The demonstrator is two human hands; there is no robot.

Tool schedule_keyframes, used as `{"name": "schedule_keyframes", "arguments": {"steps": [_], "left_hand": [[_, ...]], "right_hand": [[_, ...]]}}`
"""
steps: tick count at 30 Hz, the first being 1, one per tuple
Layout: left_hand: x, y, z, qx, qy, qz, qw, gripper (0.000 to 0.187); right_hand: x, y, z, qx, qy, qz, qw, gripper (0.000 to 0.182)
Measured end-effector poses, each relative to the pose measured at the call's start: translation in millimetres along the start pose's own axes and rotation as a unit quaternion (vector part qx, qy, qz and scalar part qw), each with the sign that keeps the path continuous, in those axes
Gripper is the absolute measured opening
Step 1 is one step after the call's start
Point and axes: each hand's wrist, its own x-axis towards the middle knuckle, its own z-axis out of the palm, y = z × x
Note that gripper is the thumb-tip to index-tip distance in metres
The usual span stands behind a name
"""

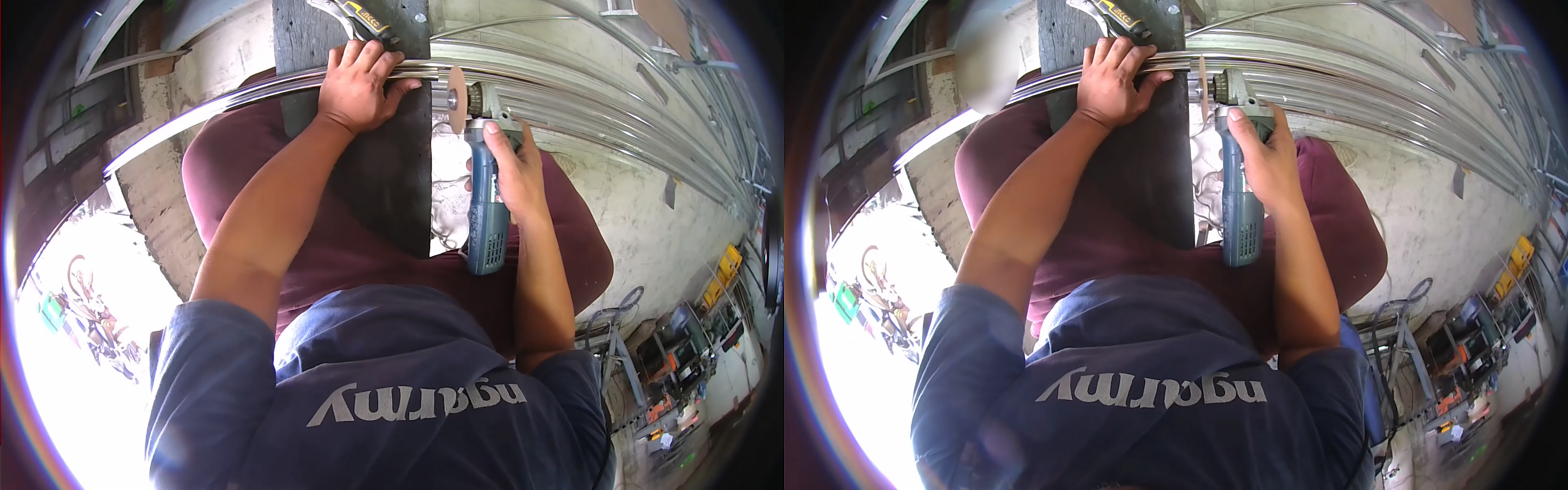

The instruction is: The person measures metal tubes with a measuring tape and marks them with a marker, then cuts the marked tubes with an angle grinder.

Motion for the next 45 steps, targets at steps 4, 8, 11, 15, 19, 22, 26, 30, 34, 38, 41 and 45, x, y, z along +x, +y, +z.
{"name": "schedule_keyframes", "arguments": {"steps": [4, 8, 11, 15, 19, 22, 26, 30, 34, 38, 41, 45], "left_hand": [[0, -1, 2, -0.016, 0.02, 0.017, 1.0, 0.049], [2, -2, 7, -0.056, 0.03, 0.03, 0.998, 0.046], [1, -1, 8, -0.06, 0.023, 0.036, 0.997, 0.046], [5, 0, 9, -0.083, 0.032, 0.074, 0.993, 0.047], [4, -2, 8, -0.073, 0.023, 0.087, 0.993, 0.047], [6, 4, 4, -0.069, 0.03, 0.062, 0.995, 0.045], [6, 4, 6, -0.053, 0.034, 0.058, 0.996, 0.043], [7, 5, 7, -0.054, 0.042, 0.062, 0.996, 0.043], [8, 5, 6, -0.059, 0.037, 0.06, 0.996, 0.044], [8, 6, 4, -0.058, 0.039, 0.061, 0.996, 0.044], [8, 6, 5, -0.06, 0.035, 0.059, 0.996, 0.044], [7, 7, 4, -0.062, 0.033, 0.057, 0.996, 0.044]], "right_hand": [[0, -5, -4, 0.016, 0.008, 0.024, 1.0, 0.059], [2, -4, -1, 0.024, 0.011, 0.034, 0.999, 0.06], [6, 1, -3, 0.01, 0.003, 0.02, 1.0, 0.058], [5, -2, -2, 0.015, 0.008, 0.032, 0.999, 0.057], [6, -4, 6, 0.046, 0.012, 0.023, 0.999, 0.059], [5, -5, 2, 0.022, 0.007, 0.03, 0.999, 0.058], [5, -3, 3, 0.03, 0.01, 0.022, 0.999, 0.063], [5, 1, 5, 0.041, 0.012, 0.027, 0.999, 0.064], [11, 11, 4, 0.035, 0.003, 0.018, 0.999, 0.062], [11, 11, 6, 0.016, 0.007, 0.019, 1.0, 0.063], [12, 12, 7, 0.008, 0.013, 0.018, 1.0, 0.065], [13, 16, 6, 0.008, 0.019, 0.01, 1.0, 0.065]]}}
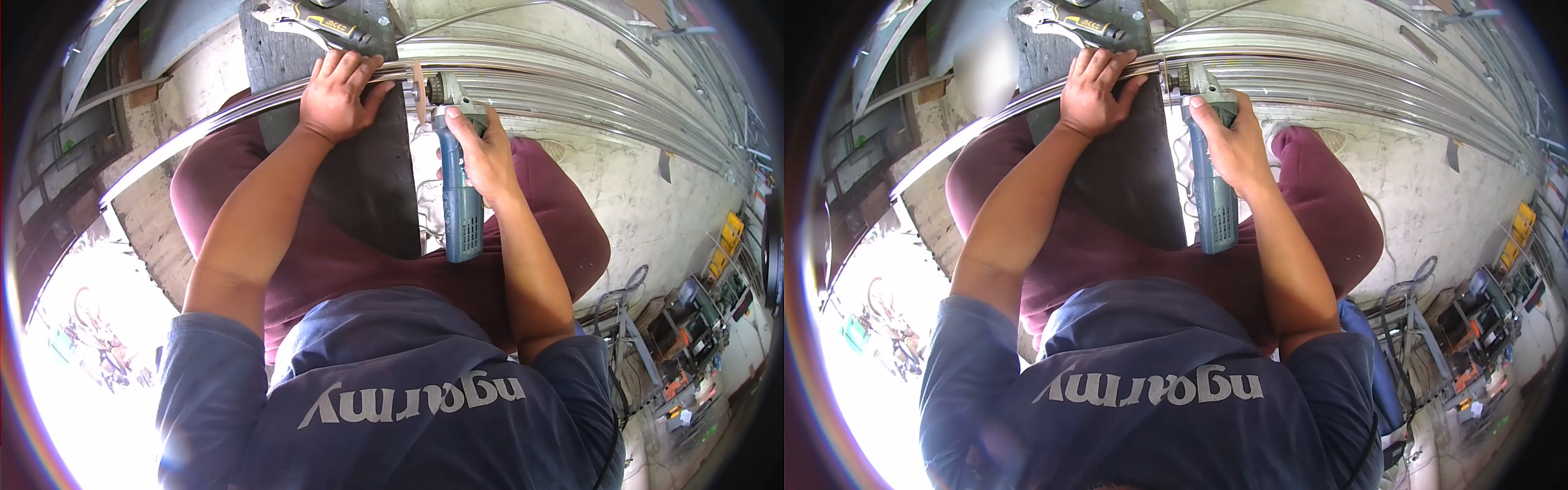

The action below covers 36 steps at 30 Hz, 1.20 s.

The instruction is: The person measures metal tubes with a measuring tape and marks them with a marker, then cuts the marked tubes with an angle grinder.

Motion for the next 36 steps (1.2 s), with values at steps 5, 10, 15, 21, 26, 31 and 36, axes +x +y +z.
{"name": "schedule_keyframes", "arguments": {"steps": [5, 10, 15, 21, 26, 31, 36], "left_hand": [[-3, -3, 4, 0.012, 0.001, -0.005, 1.0, 0.044], [-3, -4, 4, 0.013, -0.002, -0.003, 1.0, 0.044], [-2, -4, 1, 0.0, 0.004, 0.003, 1.0, 0.044], [-1, -2, 2, -0.006, 0.008, 0.004, 1.0, 0.044], [-2, -5, 5, 0.006, 0.003, -0.001, 1.0, 0.043], [-1, -3, 2, -0.003, 0.007, 0.005, 1.0, 0.044], [0, -3, 3, -0.005, 0.015, 0.008, 1.0, 0.044]], "right_hand": [[-1, -4, 2, 0.018, -0.007, 0.009, 1.0, 0.065], [-4, -9, 4, 0.02, -0.004, 0.018, 1.0, 0.066], [4, 5, 0, -0.021, 0.003, -0.008, 1.0, 0.065], [0, -3, 3, -0.009, 0.004, 0.013, 1.0, 0.062], [-9, -21, 10, 0.009, 0.024, 0.034, 0.999, 0.063], [-7, -18, 9, 0.002, 0.017, 0.021, 1.0, 0.064], [-4, -17, 5, -0.003, 0.0, 0.033, 0.999, 0.083]]}}
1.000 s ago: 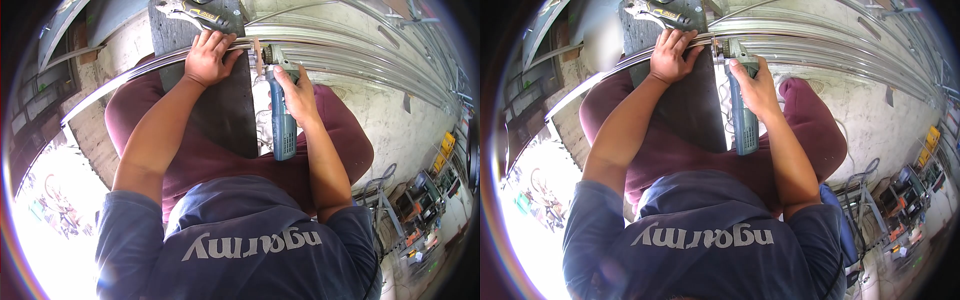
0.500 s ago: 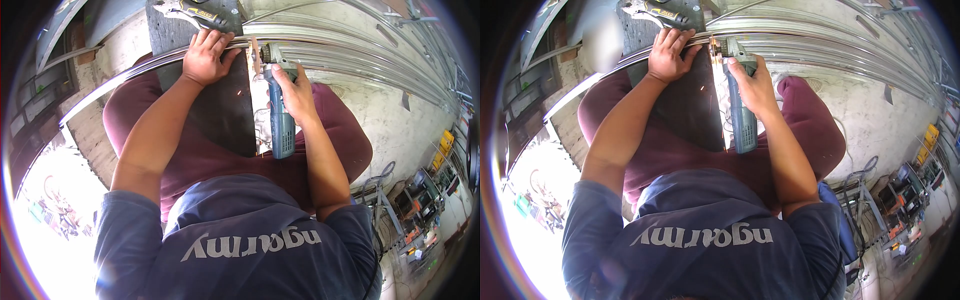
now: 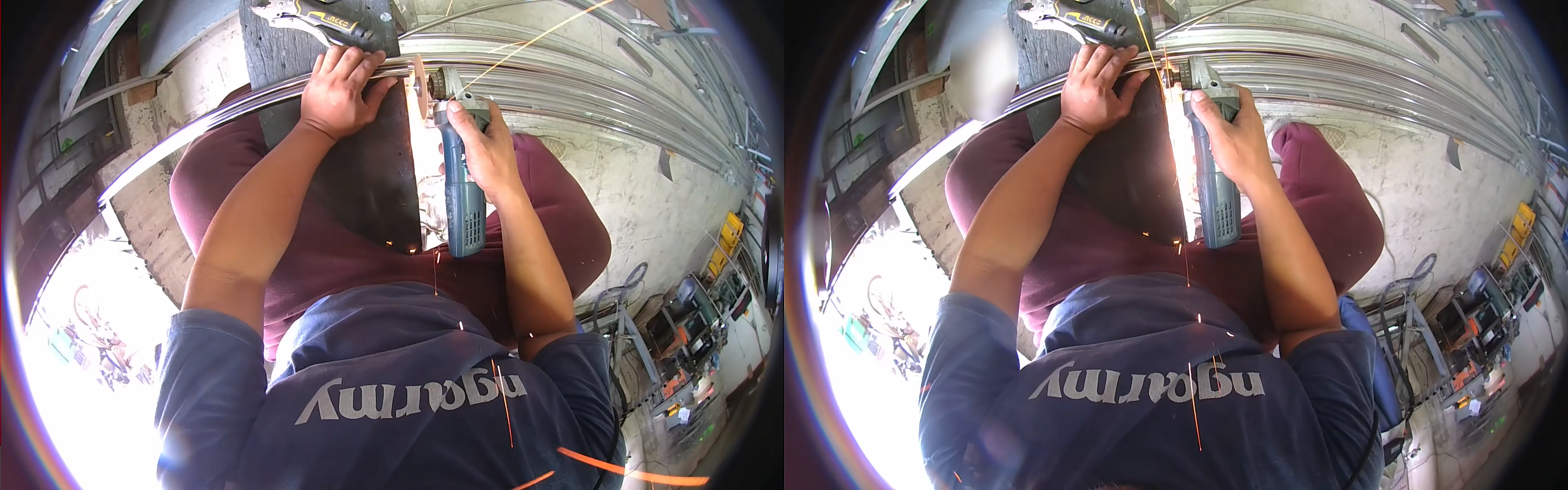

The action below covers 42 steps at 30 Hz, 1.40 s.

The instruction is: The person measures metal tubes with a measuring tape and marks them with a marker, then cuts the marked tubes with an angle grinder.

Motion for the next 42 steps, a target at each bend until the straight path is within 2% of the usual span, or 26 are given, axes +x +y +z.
{"name": "schedule_keyframes", "arguments": {"steps": [2, 5, 17, 20, 23, 26, 29, 38, 42], "left_hand": [[0, 0, 0, 0.0, 0.001, 0.001, 1.0, 0.044], [-1, -1, 1, 0.003, -0.002, -0.001, 1.0, 0.044], [-2, -3, 4, 0.014, -0.002, -0.003, 1.0, 0.042], [-3, -4, 5, 0.013, 0.0, -0.001, 1.0, 0.043], [-3, -4, 5, 0.009, -0.002, -0.002, 1.0, 0.043], [-3, -4, 4, 0.009, -0.006, -0.005, 1.0, 0.043], [-3, -4, 5, 0.011, -0.006, -0.006, 1.0, 0.043], [-4, -4, 6, 0.009, -0.009, -0.009, 1.0, 0.043], [-3, -4, 4, 0.011, -0.014, -0.011, 1.0, 0.044]], "right_hand": [[1, -4, -6, -0.018, -0.032, 0.023, 0.999, 0.123], [3, 5, -1, -0.008, 0.007, -0.022, 1.0, 0.068], [7, 8, -1, 0.001, -0.003, -0.026, 1.0, 0.074], [7, 6, -2, 0.007, -0.012, -0.019, 1.0, 0.063], [4, 0, -2, -0.008, -0.009, 0.009, 1.0, 0.064], [5, 2, -3, -0.008, -0.009, 0.0, 1.0, 0.065], [6, 5, -1, -0.002, -0.004, -0.031, 1.0, 0.074], [7, 3, -1, 0.002, -0.008, -0.001, 1.0, 0.069], [8, 6, 0, 0.007, -0.007, -0.023, 1.0, 0.069]]}}
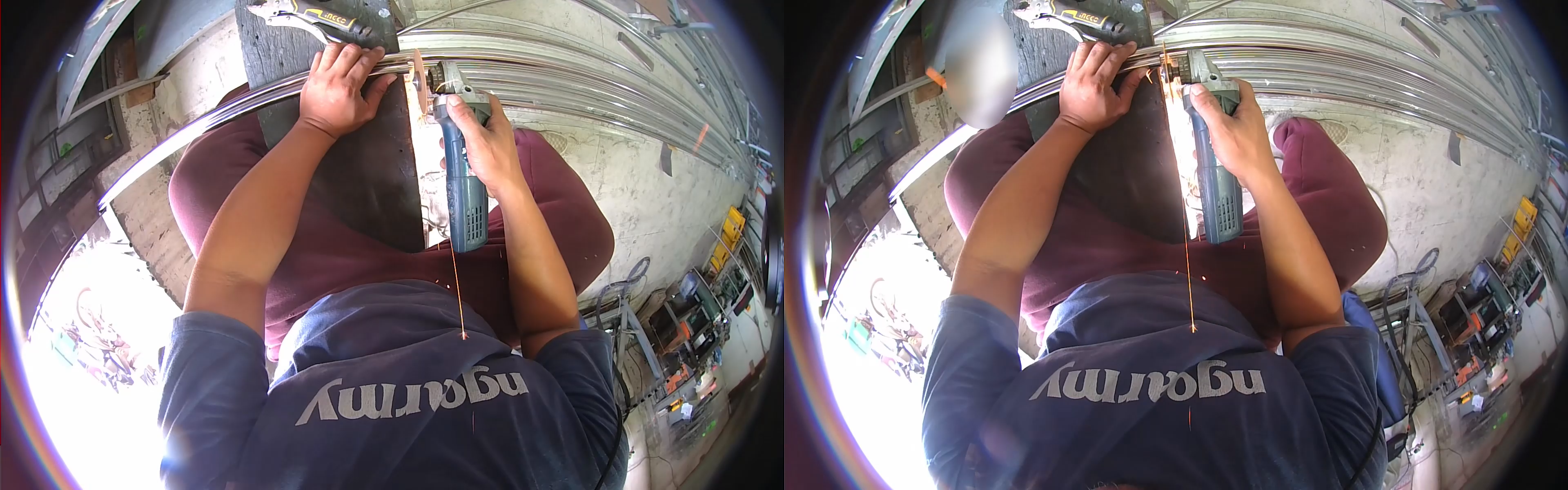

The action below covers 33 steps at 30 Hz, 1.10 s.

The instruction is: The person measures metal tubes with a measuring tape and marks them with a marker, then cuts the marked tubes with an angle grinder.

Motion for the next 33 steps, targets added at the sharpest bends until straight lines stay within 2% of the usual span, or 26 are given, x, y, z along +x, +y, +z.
{"name": "schedule_keyframes", "arguments": {"steps": [23, 26, 33], "left_hand": [[3.1, 2.8, -3.2, -0.01, 0.016, 0.01, 1.0, 0.044], [3.6, 3.7, -4.4, -0.009, 0.013, 0.007, 1.0, 0.045], [2.9, 2.0, -2.3, -0.013, 0.017, 0.009, 1.0, 0.045]], "right_hand": [[4.5, -0.9, -1.5, -0.006, -0.004, 0.014, 1.0, 0.068], [1.7, -7.1, 0.1, -0.01, 0.002, 0.03, 0.999, 0.055], [3.2, -4.4, 0.0, -0.004, 0.001, 0.023, 1.0, 0.058]]}}
